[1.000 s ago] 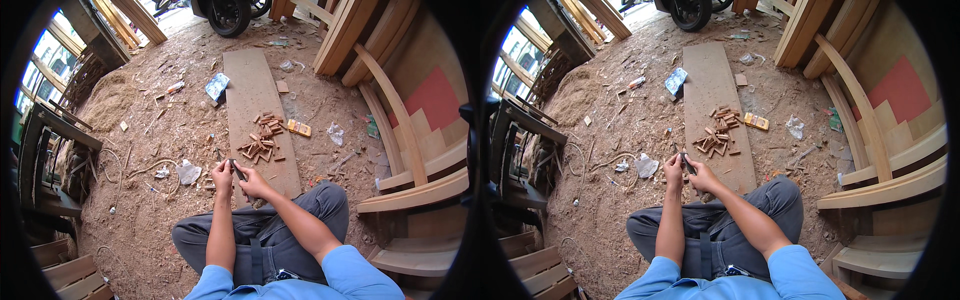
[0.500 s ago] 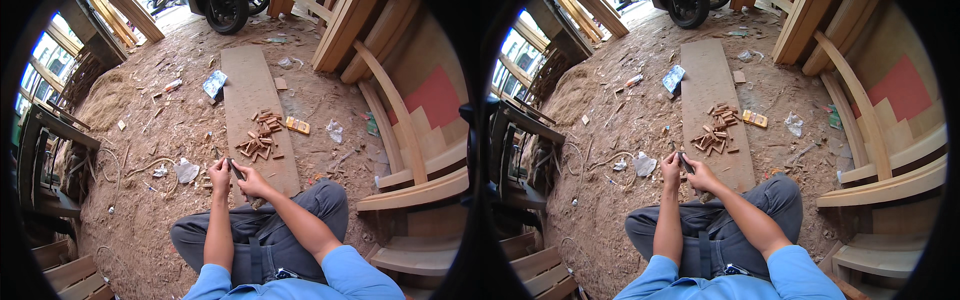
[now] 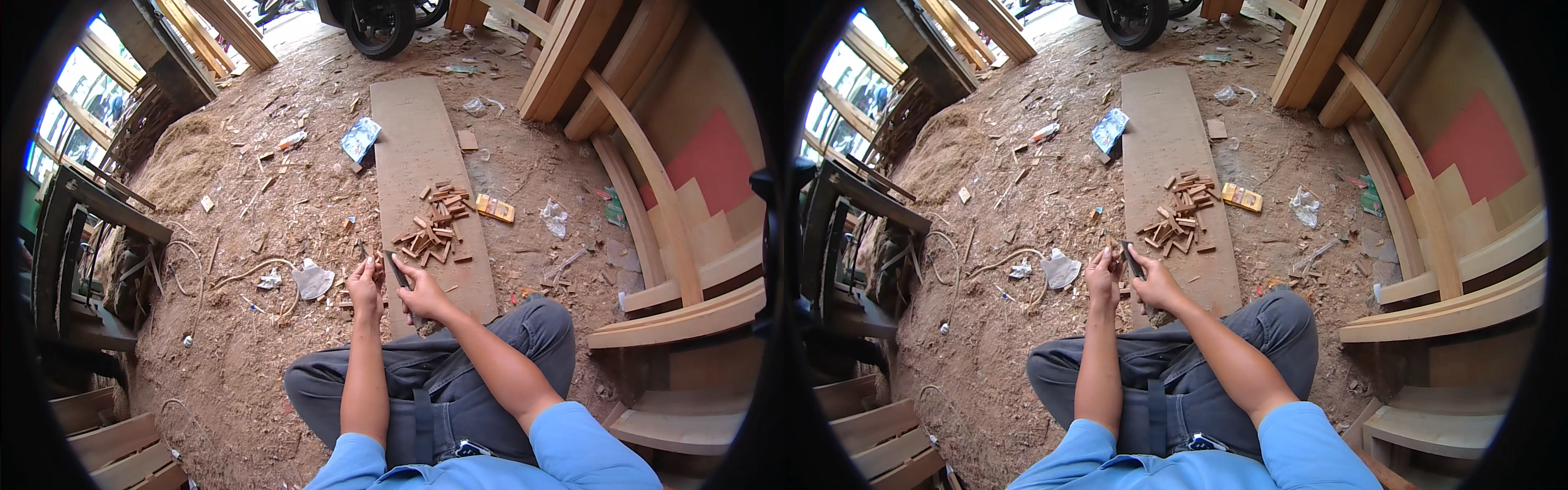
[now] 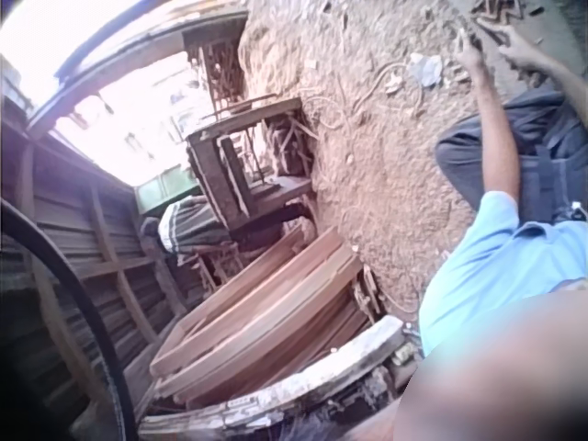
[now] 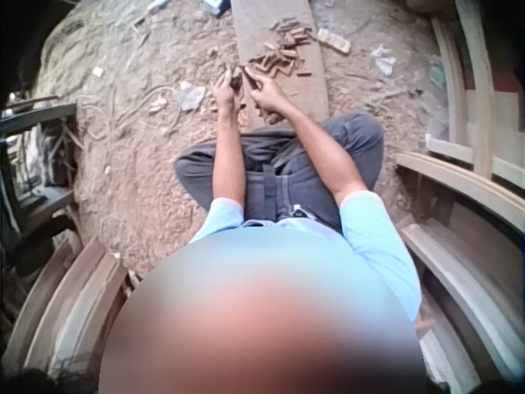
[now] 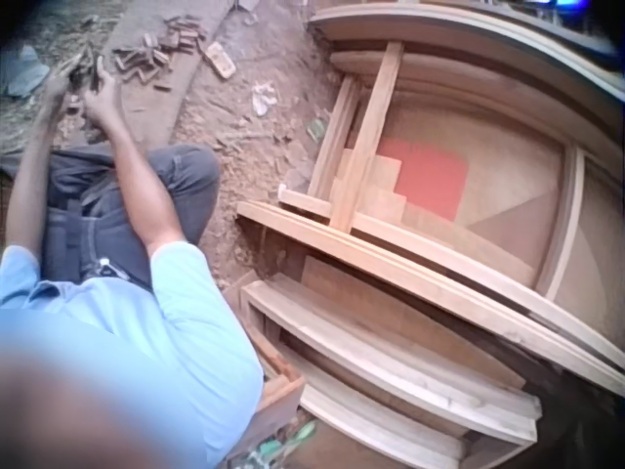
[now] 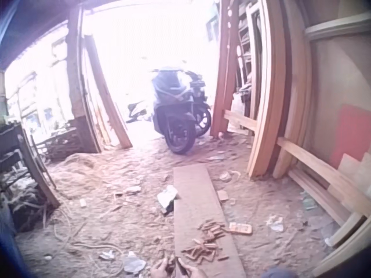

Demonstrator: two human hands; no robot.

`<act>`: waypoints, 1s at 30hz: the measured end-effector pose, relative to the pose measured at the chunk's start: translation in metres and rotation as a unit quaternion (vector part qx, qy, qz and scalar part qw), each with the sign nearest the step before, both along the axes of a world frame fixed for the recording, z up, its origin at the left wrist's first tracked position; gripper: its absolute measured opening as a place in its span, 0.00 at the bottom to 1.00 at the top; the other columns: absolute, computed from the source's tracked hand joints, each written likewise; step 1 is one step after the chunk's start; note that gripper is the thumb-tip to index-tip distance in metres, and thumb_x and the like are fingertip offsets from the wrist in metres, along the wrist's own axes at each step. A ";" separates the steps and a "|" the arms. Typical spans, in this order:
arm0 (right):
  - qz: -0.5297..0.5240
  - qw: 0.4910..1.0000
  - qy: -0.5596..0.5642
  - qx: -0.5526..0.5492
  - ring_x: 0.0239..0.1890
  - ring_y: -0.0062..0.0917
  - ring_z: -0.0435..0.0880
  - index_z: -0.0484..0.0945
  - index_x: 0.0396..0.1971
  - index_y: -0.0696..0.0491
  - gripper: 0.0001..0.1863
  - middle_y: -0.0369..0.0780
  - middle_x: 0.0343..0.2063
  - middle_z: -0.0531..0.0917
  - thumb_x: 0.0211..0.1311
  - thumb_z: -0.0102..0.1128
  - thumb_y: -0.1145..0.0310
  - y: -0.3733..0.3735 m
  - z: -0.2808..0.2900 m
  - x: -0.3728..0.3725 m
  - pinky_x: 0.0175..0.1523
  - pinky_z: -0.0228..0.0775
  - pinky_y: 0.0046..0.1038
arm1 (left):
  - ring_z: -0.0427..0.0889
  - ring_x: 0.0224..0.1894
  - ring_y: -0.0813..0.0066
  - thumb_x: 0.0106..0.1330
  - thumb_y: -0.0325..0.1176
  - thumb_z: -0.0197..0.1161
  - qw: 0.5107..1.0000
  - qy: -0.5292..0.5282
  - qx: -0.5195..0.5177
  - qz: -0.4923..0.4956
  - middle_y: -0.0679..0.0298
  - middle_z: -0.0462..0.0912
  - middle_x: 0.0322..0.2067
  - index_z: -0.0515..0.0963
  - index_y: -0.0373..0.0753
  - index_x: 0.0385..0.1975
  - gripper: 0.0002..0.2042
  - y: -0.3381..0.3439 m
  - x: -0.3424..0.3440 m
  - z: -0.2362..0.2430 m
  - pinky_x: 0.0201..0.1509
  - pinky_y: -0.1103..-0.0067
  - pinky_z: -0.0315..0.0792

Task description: The person sits on the floor in a woodworking shop and uses a knife to shape small wooden blocks. They repeatedly pick up blocks, carve them, and place them on a board.

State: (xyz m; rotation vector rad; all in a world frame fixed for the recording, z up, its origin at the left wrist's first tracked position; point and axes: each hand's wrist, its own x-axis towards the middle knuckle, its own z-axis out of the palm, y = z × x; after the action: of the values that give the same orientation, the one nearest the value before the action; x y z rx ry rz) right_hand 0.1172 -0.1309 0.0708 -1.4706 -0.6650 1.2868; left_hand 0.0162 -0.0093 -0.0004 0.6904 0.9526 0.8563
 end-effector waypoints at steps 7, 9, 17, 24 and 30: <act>-0.091 0.994 0.026 0.049 0.15 0.20 0.76 0.47 0.75 0.44 0.42 0.36 0.19 0.76 0.64 0.51 0.81 0.003 0.005 0.011 0.18 0.77 0.28 | 0.78 0.28 0.81 0.72 0.31 0.59 0.994 -0.097 -0.052 -0.013 0.69 0.81 0.28 0.80 0.40 0.38 0.04 -0.002 -0.002 0.021 0.37 0.81 0.76; -0.093 0.994 0.033 0.057 0.15 0.20 0.77 0.46 0.76 0.44 0.42 0.37 0.19 0.76 0.63 0.52 0.81 0.003 0.007 0.012 0.18 0.77 0.28 | 0.78 0.29 0.81 0.71 0.30 0.59 0.992 -0.109 -0.060 -0.025 0.69 0.81 0.28 0.80 0.40 0.37 0.04 -0.003 -0.002 0.026 0.38 0.80 0.76; -0.129 0.990 0.053 0.024 0.18 0.26 0.81 0.37 0.76 0.48 0.49 0.42 0.24 0.81 0.58 0.52 0.85 0.005 0.000 0.014 0.22 0.76 0.30 | 0.76 0.29 0.83 0.74 0.35 0.55 0.986 -0.112 -0.085 -0.086 0.71 0.79 0.26 0.78 0.35 0.48 0.11 -0.002 -0.003 0.025 0.37 0.82 0.76; -0.146 0.984 0.077 -0.070 0.33 0.29 0.87 0.72 0.62 0.58 0.28 0.45 0.35 0.84 0.58 0.47 0.79 0.015 -0.033 0.026 0.40 0.79 0.29 | 0.74 0.25 0.86 0.73 0.33 0.56 0.992 -0.023 -0.092 -0.087 0.72 0.78 0.25 0.80 0.42 0.50 0.11 -0.001 -0.004 0.026 0.33 0.82 0.75; -0.231 0.921 0.314 0.003 0.42 0.39 0.86 0.65 0.61 0.62 0.29 0.50 0.45 0.79 0.55 0.38 0.82 0.012 -0.033 0.033 0.48 0.82 0.40 | 0.72 0.21 0.87 0.70 0.30 0.57 0.991 0.069 -0.070 -0.096 0.67 0.82 0.26 0.83 0.37 0.43 0.09 0.001 -0.005 0.018 0.25 0.87 0.68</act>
State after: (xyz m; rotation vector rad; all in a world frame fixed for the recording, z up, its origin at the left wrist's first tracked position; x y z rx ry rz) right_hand 0.1503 -0.1192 0.0382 -1.0255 0.1039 1.2663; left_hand 0.0110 -0.0083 0.0176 0.7134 1.0415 0.5726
